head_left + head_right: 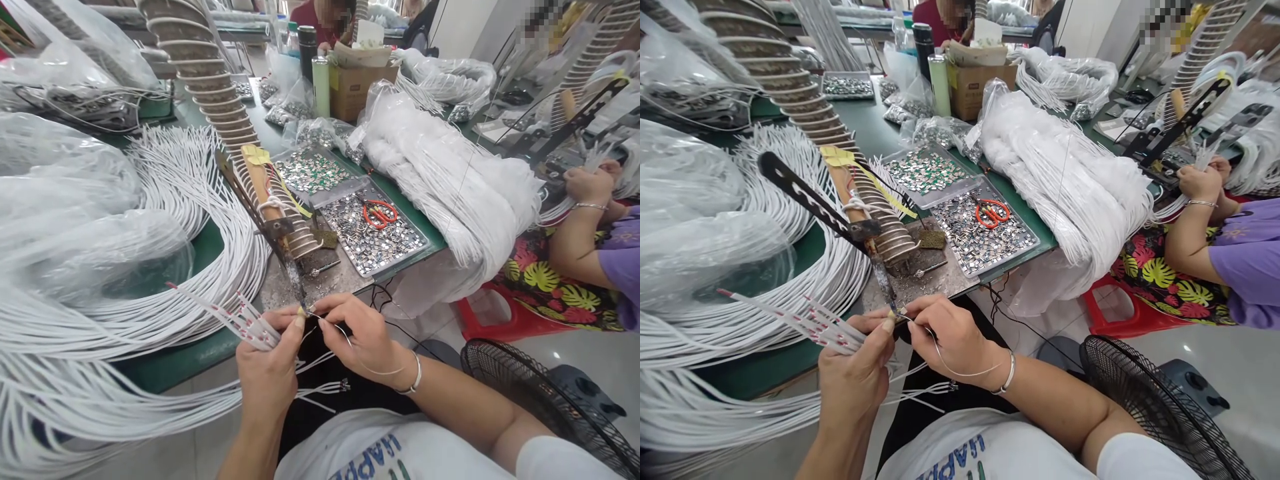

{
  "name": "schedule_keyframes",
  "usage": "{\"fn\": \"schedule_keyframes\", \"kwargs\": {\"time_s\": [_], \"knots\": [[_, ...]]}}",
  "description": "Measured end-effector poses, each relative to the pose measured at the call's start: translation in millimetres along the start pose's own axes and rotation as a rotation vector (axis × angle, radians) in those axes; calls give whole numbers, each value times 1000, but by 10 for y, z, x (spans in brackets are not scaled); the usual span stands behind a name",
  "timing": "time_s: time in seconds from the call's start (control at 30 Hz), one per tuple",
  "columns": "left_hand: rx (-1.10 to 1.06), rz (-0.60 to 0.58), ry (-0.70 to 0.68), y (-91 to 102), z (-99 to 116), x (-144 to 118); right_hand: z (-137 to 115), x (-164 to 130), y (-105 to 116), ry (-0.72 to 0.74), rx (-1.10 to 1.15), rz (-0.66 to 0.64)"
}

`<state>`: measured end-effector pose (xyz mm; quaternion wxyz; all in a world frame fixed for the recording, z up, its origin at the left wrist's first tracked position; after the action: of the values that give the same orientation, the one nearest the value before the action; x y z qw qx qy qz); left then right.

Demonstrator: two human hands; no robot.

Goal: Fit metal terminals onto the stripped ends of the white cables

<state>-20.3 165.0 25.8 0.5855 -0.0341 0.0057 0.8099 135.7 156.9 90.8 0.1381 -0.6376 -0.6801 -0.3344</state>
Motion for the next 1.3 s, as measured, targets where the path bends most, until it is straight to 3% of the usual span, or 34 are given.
{"fn": "schedule_keyframes", "kwargs": {"time_s": [0.2,0.43,0.83,1.3], "knots": [[-26,6,16,19,-79,-11,17,-19,-8,10,-4,-21],[9,-9,147,104,-331,-88,66,-125,-63,54,-10,-94],[-160,-200,432,25,-399,-308,41,-204,-107,183,-1,-236],[-153,-88,345,51,-360,-230,45,-245,-73,96,32,-150]]}}
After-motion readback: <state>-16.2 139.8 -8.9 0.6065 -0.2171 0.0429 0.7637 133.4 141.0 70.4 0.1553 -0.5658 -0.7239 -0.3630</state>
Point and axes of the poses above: each hand's wrist, its own x-axis towards the middle knuckle, its own y-axis out of the back of the hand, z = x × y, the point moved 8 cm from there along x, towards the middle knuckle, and after that the axes turned 4 degrees about x, right-handed, at the moved point
